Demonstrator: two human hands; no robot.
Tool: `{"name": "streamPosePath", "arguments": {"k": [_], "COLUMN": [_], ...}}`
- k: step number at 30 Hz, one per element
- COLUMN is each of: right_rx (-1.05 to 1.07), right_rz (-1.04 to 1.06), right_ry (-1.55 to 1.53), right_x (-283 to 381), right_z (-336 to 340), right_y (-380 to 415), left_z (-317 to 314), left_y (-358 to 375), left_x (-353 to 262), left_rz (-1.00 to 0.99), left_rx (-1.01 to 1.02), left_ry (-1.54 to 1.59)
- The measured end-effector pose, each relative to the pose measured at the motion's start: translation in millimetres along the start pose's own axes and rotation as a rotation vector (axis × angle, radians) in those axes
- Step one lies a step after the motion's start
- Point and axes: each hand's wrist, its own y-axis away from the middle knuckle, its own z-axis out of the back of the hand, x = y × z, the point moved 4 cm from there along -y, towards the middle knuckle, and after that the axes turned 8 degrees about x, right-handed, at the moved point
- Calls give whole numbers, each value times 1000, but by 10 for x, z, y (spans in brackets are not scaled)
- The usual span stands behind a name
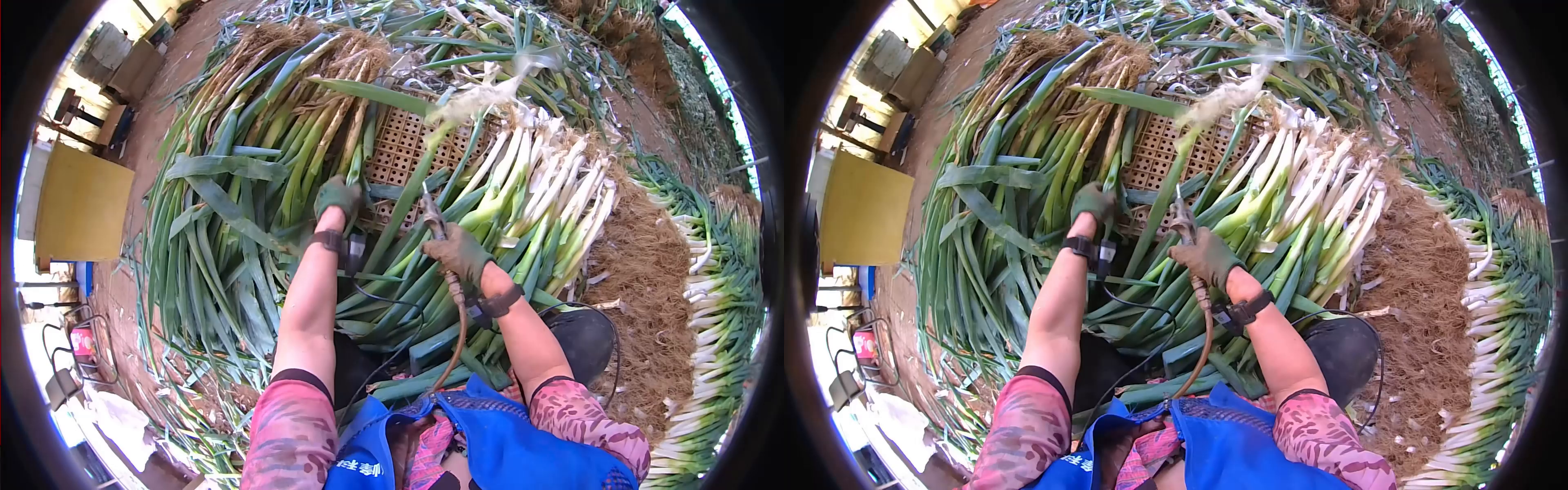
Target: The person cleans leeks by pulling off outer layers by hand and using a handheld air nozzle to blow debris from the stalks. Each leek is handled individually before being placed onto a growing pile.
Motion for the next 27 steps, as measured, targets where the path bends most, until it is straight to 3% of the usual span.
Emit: {"name": "streamPosePath", "arguments": {"k": [3,4,7,8,10,11,13,14,16,17,18,26,27], "right_rx": [-70,-116,-246,-228,-225,-223,-46,31,235,230,211,169,159], "right_rz": [-44,-15,100,34,-19,-46,-12,14,-19,-35,-67,-120,-122], "right_ry": [-67,0,-265,-288,-288,-286,-135,-61,37,131,187,371,352], "right_x": [-270,-190,-188,-181,-154,-129,-104,-142,-95,-70,-49,95,107], "right_z": [50,100,200,266,317,350,268,173,-49,-138,-183,-152,-160], "right_y": [-109,-39,-22,15,146,223,363,353,442,434,456,786,734], "left_z": [445,539,519,296,-312,-792,-860,-831,-800,-809,-859,-935,-930], "left_y": [282,510,1323,1379,1428,1229,1252,1064,961,883,871,809,705], "left_x": [-623,-874,-1373,-1300,-765,-234,-48,-54,-90,-124,-131,-115,-138], "left_rz": [-212,-253,-341,-273,-192,-358,-44,-188,3,-15,3,48,-472], "left_rx": [-66,-59,9,212,635,624,907,878,665,516,512,631,495], "left_ry": [284,207,-53,-268,-158,-174,220,418,883,860,910,814,547]}}
